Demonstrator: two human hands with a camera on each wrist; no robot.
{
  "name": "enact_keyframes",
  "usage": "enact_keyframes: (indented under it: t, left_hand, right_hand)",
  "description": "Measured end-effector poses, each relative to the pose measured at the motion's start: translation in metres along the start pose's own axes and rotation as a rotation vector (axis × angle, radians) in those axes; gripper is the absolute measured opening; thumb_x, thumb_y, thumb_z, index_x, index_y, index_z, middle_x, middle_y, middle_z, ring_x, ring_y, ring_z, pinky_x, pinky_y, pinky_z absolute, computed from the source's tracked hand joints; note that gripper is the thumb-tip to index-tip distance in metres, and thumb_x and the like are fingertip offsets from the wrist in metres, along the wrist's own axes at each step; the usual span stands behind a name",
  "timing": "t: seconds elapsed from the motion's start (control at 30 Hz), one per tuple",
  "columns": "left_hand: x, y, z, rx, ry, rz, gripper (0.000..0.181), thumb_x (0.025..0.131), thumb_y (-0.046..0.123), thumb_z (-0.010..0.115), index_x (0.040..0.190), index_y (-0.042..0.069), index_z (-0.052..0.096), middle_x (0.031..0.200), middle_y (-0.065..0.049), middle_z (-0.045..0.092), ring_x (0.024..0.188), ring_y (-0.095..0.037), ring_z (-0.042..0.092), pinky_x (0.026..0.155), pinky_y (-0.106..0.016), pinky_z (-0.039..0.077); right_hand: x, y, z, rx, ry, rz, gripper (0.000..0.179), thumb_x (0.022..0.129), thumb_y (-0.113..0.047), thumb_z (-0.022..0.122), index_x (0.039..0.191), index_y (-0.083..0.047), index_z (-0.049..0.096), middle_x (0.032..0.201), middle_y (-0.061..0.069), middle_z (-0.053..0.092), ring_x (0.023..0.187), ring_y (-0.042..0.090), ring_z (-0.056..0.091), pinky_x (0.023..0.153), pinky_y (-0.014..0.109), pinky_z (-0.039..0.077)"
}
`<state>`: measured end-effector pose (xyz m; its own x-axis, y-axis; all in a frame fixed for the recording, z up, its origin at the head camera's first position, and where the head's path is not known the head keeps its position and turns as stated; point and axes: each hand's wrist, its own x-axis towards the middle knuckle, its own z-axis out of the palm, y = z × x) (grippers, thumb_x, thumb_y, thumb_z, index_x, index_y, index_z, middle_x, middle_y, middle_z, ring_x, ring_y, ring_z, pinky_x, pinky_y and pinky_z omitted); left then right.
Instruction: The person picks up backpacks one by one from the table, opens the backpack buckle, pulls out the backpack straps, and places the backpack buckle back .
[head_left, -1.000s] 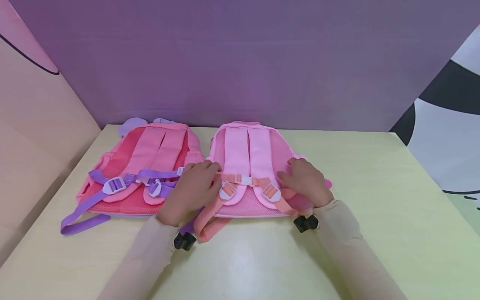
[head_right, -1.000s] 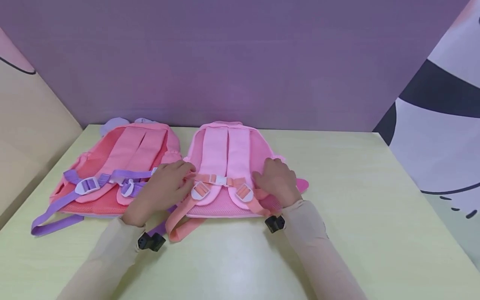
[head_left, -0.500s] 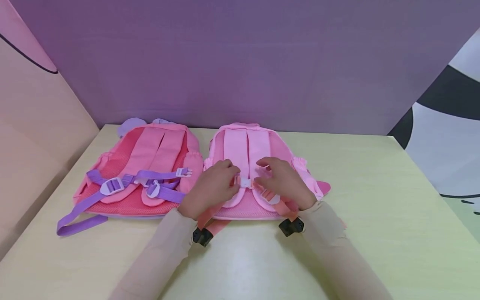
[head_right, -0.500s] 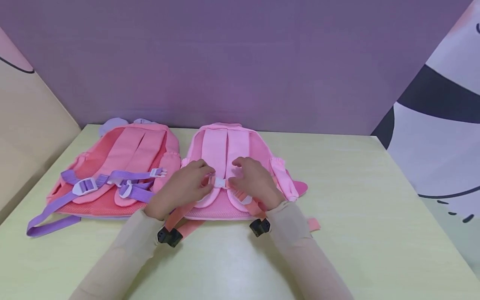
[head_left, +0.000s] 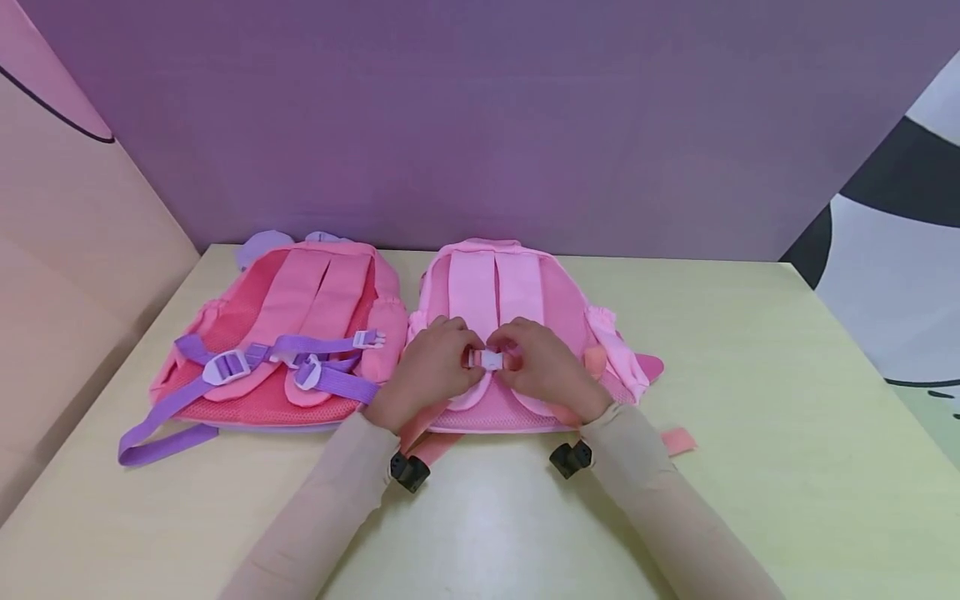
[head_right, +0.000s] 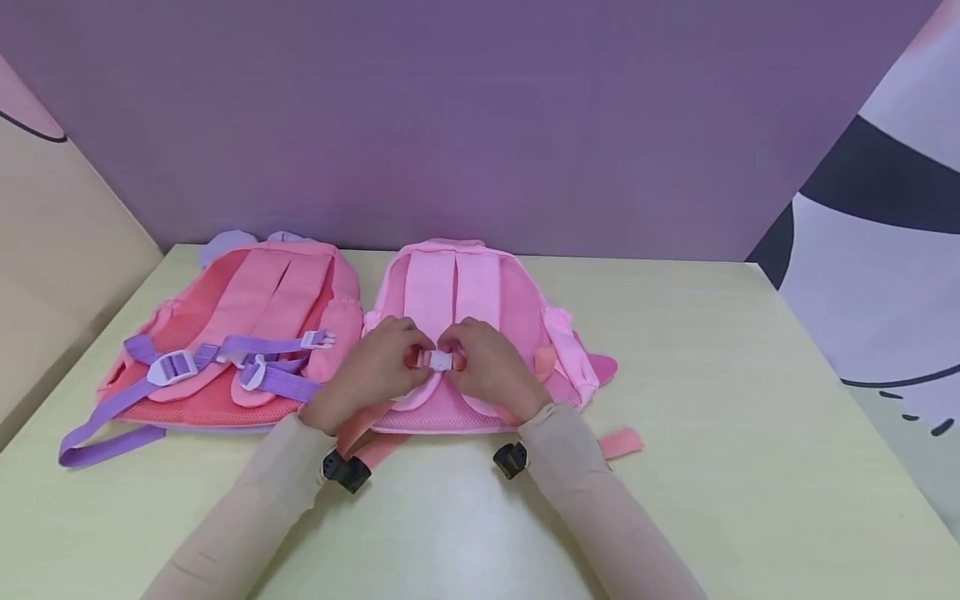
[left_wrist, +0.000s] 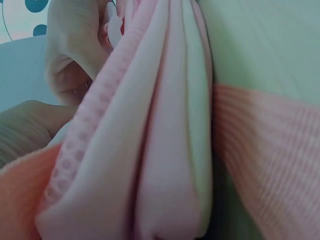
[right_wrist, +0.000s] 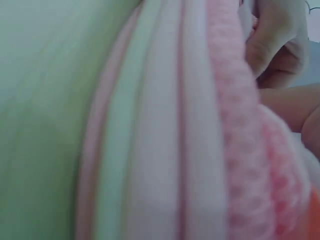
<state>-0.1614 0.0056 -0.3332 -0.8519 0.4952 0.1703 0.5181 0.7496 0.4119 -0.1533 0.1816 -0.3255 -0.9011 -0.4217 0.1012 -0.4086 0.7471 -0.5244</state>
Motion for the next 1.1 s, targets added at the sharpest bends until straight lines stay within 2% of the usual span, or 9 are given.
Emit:
enact_keyframes:
  t: [0.23,0.5,0.7,0.83,0.93,1.1]
  left_hand:
    - [0.0,-0.002,0.002,0.002,0.003,0.023,0.021,0.08,0.018,0.074,0.097,0.007,0.071,0.086,-0.004,0.059,0.085,-0.02,0.052,0.073,-0.03,0.045]
    - [0.002,-0.006,-0.004,-0.091,-0.057,-0.013,0.025,0.079,0.015,0.074,0.101,0.005,0.07,0.087,-0.006,0.058,0.086,-0.019,0.051,0.072,-0.028,0.045]
    - [0.003,-0.008,-0.01,-0.18,-0.068,0.008,0.024,0.078,0.01,0.073,0.1,0.003,0.07,0.089,-0.008,0.06,0.085,-0.02,0.051,0.071,-0.028,0.044]
    - [0.004,-0.008,-0.011,-0.194,-0.076,0.002,0.025,0.078,0.012,0.074,0.101,0.003,0.071,0.089,-0.008,0.06,0.085,-0.02,0.051,0.07,-0.026,0.044]
    - [0.003,-0.009,-0.007,-0.194,-0.061,-0.005,0.024,0.078,0.013,0.075,0.099,0.005,0.071,0.088,-0.006,0.059,0.085,-0.019,0.051,0.07,-0.027,0.044]
    - [-0.001,-0.013,0.0,-0.232,0.004,-0.016,0.02,0.077,0.014,0.074,0.096,0.006,0.072,0.085,-0.005,0.058,0.086,-0.019,0.05,0.072,-0.029,0.043]
  right_hand:
    - [-0.001,0.006,0.007,0.009,0.051,-0.021,0.017,0.078,-0.006,0.073,0.092,-0.005,0.063,0.085,0.006,0.056,0.081,0.02,0.05,0.077,0.032,0.044]
    - [-0.003,0.014,0.01,0.11,0.122,-0.031,0.019,0.077,-0.007,0.073,0.092,-0.007,0.064,0.082,0.004,0.057,0.075,0.017,0.051,0.069,0.027,0.045]
    - [-0.004,0.018,0.011,0.166,0.147,-0.034,0.019,0.075,-0.006,0.074,0.092,-0.006,0.065,0.081,0.004,0.058,0.074,0.017,0.051,0.067,0.025,0.045]
    - [-0.005,0.02,0.01,0.172,0.15,-0.042,0.019,0.075,-0.005,0.074,0.092,-0.006,0.065,0.081,0.004,0.058,0.074,0.016,0.051,0.066,0.024,0.045]
    - [-0.005,0.021,0.01,0.178,0.15,-0.05,0.018,0.076,-0.005,0.074,0.092,-0.006,0.065,0.08,0.004,0.057,0.073,0.016,0.05,0.065,0.024,0.044]
    - [-0.005,0.022,0.013,0.177,0.15,-0.065,0.017,0.077,-0.006,0.074,0.092,-0.007,0.065,0.077,0.003,0.054,0.073,0.016,0.05,0.065,0.024,0.043]
